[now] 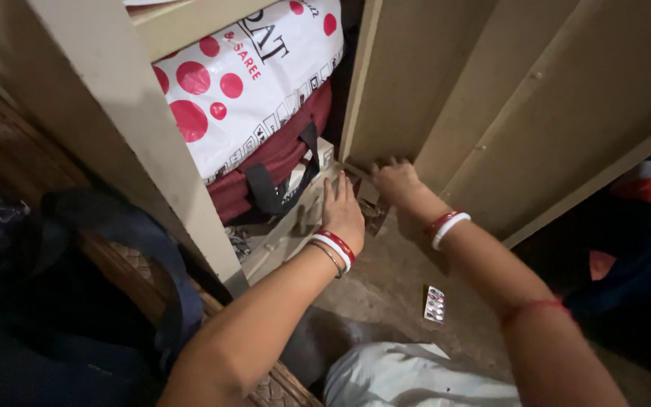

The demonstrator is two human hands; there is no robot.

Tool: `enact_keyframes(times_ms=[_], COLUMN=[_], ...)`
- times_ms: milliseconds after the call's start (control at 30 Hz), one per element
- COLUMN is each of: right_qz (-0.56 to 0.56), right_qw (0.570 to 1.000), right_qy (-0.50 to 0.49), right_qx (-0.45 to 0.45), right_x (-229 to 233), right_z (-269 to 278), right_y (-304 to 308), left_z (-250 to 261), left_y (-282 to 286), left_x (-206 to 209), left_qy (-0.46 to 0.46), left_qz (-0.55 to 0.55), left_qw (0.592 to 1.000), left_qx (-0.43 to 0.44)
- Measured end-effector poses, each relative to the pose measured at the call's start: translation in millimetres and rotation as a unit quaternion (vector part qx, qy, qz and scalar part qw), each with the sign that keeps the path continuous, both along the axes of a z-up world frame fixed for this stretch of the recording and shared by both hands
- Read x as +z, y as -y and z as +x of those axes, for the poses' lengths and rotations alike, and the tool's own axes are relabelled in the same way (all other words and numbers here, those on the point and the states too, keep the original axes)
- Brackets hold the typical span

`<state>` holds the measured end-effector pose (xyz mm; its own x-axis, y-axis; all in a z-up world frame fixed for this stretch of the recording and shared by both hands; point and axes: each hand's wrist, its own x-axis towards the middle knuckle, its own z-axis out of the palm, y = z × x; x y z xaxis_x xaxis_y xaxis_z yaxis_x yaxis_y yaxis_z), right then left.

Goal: The person organizes a cluttered closet by picking up clothes hangers and a pink cap from a bed, wiping them with a cloth, and placing them into the closet. The person also wipes the interior surfaces of the closet with the cloth.

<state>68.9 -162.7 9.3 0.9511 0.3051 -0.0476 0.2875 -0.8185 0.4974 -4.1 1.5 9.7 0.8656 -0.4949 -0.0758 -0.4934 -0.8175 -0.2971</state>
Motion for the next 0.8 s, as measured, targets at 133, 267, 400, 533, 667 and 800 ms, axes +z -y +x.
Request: enact_keyframes(times_ms=[133,267,400,533,667,800], right_qz=[0.124,0.481,0.821,0.904,0.909,0.238], right_qw=[0.989,0.875,0.546,0.356,0.344,0.942], right_qy=[0.068,0.039,-0.155,-0.218,-0.217,0.014], right_qx=[0.039,0.027,-0.061,-0.087,-0.086,-0.238], right_x=[45.3,86.6,110.8,112.7,87.2,26.0], right_z=[-25.2,-66.1,-104.1,-130.1,-142.5,-171.9], right_y=[17.9,31.2,34.4,52.4,80.5,100.2], left_z=[1.3,-3.1,-8.3,-14.6,-20.6,-31.3], left_y=[-0.9,-4.6,-6.7,-8.0,-8.2,-4.7], left_x=[4.6,7.9,16.8,20.8,23.8,28.5], left_qy=[-0.019,-0.008,0.018,0.008,0.069,0.057], left_qz=[0.017,-0.024,-0.069,-0.1,-0.167,-0.198], left_qw=[1.0,1.0,0.997,0.993,0.979,0.968], left_qx=[-0.001,-0.008,-0.028,-0.062,-0.097,-0.14])
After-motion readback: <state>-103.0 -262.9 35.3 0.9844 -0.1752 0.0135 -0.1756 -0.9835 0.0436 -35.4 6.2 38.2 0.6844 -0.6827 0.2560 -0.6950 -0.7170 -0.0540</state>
